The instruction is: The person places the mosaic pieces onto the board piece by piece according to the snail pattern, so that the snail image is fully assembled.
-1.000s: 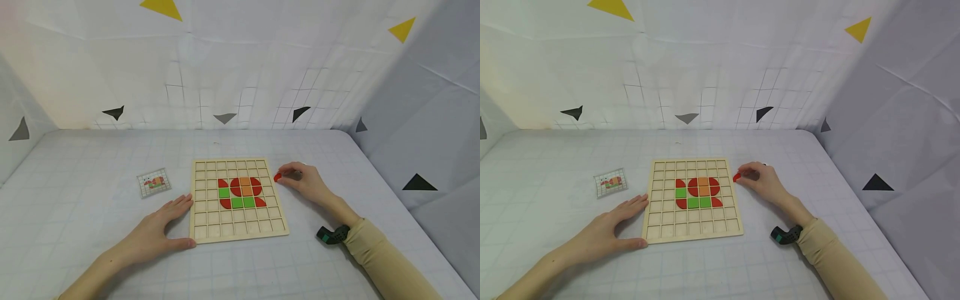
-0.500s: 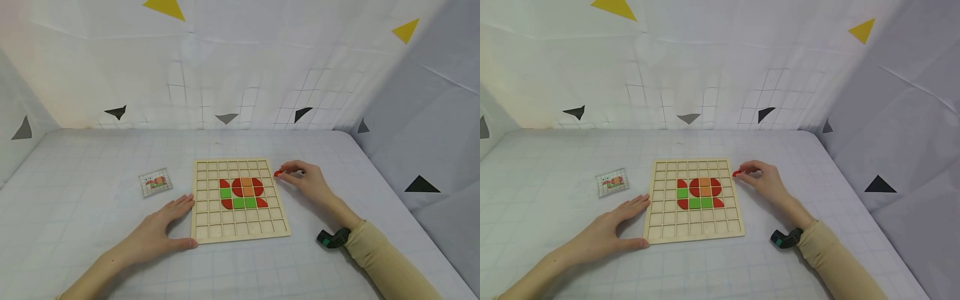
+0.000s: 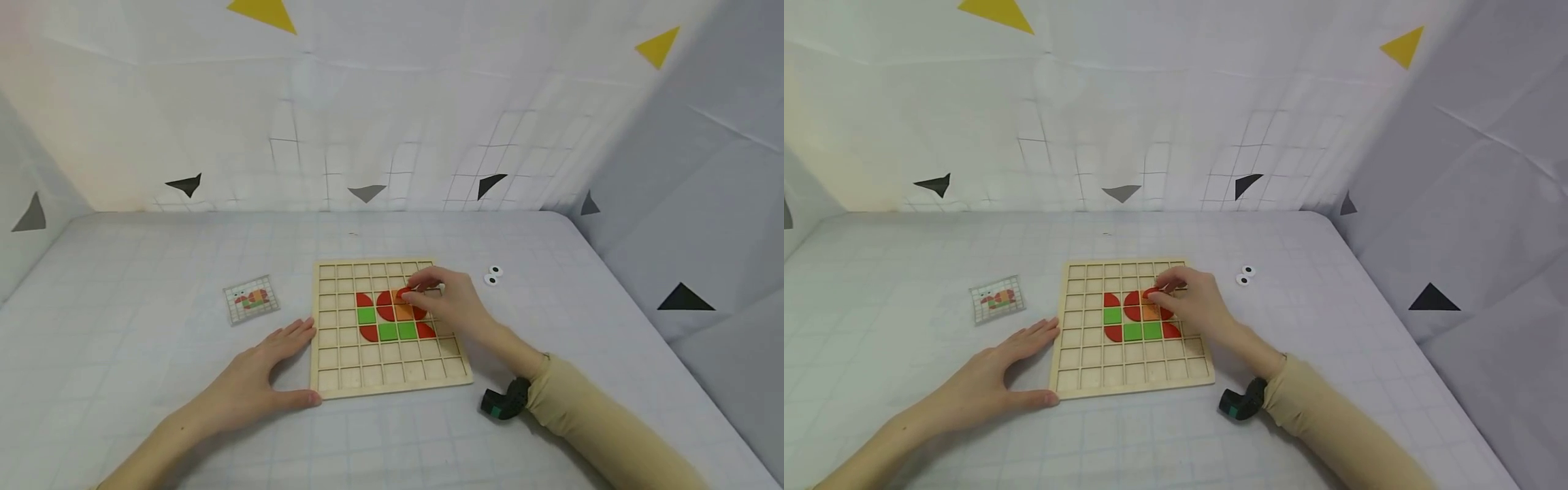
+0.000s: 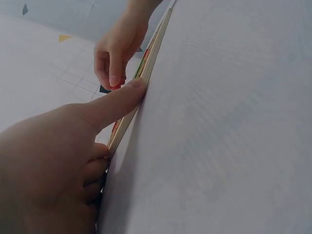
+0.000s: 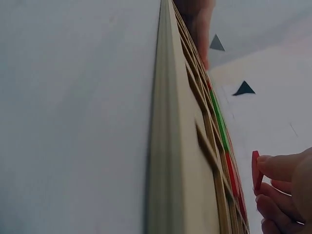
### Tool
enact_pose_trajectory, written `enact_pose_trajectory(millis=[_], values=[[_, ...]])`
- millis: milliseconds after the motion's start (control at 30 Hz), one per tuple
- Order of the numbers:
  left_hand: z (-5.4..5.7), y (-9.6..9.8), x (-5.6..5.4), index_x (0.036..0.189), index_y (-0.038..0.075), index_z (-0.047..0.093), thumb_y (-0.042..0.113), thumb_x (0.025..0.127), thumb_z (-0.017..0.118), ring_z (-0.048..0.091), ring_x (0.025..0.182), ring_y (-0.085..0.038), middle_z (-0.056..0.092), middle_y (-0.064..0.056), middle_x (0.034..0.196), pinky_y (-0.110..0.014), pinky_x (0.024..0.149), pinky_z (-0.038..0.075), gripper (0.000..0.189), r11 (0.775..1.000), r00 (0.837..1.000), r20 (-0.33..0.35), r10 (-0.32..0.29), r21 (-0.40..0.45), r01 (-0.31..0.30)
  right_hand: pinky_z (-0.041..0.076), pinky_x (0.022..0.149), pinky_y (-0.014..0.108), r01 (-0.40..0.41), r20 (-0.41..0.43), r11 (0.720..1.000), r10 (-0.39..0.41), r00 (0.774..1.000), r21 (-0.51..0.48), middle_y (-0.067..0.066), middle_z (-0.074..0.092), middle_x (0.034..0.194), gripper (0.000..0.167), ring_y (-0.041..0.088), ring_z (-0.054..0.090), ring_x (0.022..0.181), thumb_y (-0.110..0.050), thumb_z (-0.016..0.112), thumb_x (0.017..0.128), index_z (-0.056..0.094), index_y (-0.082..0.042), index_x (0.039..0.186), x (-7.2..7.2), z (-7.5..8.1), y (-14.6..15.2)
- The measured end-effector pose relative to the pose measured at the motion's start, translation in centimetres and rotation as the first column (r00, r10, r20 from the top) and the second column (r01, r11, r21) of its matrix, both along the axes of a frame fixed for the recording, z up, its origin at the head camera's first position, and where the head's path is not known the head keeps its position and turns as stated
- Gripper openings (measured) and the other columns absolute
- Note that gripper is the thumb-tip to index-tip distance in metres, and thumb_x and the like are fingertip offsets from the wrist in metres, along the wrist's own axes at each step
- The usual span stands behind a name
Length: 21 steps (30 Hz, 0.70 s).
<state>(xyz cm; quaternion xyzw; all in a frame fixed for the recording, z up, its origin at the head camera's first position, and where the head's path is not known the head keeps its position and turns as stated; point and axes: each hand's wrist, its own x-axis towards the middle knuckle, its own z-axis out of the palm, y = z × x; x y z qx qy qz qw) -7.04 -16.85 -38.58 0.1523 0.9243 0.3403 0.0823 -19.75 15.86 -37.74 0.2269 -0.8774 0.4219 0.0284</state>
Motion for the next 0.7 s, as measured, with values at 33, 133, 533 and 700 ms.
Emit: enact_pose_trajectory(millis=[33, 133, 533, 700], values=[[0.0, 0.0, 0.0, 0.154, 0.026, 0.040, 0.068, 0.072, 0.077, 0.027, 0.151, -0.030, 0.030, 0.009, 0.163, -0.064, 0.116, 0.027, 0.099, 1.000, 1.000, 0.005, 0.004, 0.001, -0.004, 0.058, 0.082, 0.036, -0.016, -0.007, 1.000, 0.016, 1.000, -0.003, -0.003, 0.073, 0.094, 0.023, 0.013, 0.065, 0.085, -0.022, 0.082, 0.084, 0.074, -0.011, 0.103, 0.1, 0.0, -0.5], [0.0, 0.0, 0.0, 0.154, 0.025, 0.041, 0.068, 0.072, 0.076, 0.027, 0.151, -0.030, 0.031, 0.008, 0.162, -0.064, 0.115, 0.028, 0.099, 1.000, 1.000, -0.001, -0.002, 0.002, 0.002, 0.057, 0.076, 0.032, -0.072, -0.033, 0.997, 0.072, 0.997, -0.013, -0.004, 0.073, 0.091, 0.022, 0.012, 0.064, 0.081, -0.022, 0.081, 0.085, 0.074, -0.011, 0.102, 0.2, -0.1, -1.8], [-0.1, 0.1, -0.1, 0.154, 0.025, 0.041, 0.069, 0.072, 0.076, 0.027, 0.151, -0.030, 0.031, 0.008, 0.162, -0.064, 0.115, 0.029, 0.099, 1.000, 1.000, -0.009, -0.007, 0.000, 0.007, 0.053, 0.066, 0.024, -0.137, -0.053, 0.987, 0.142, 0.988, 0.082, -0.006, 0.070, 0.086, 0.017, 0.007, 0.061, 0.073, -0.023, 0.080, 0.087, 0.074, -0.012, 0.099, 0.9, 0.0, -6.5], [0.0, 0.0, 0.0, 0.154, 0.026, 0.041, 0.072, 0.073, 0.073, 0.028, 0.150, -0.031, 0.032, 0.007, 0.162, -0.065, 0.114, 0.030, 0.098, 1.000, 1.000, -0.012, -0.006, -0.005, 0.006, 0.054, 0.068, 0.022, -0.140, -0.123, 0.983, 0.154, 0.980, 0.115, -0.002, 0.071, 0.089, 0.020, 0.010, 0.062, 0.077, -0.020, 0.080, 0.086, 0.074, -0.009, 0.101, 0.8, 0.0, -7.6]])
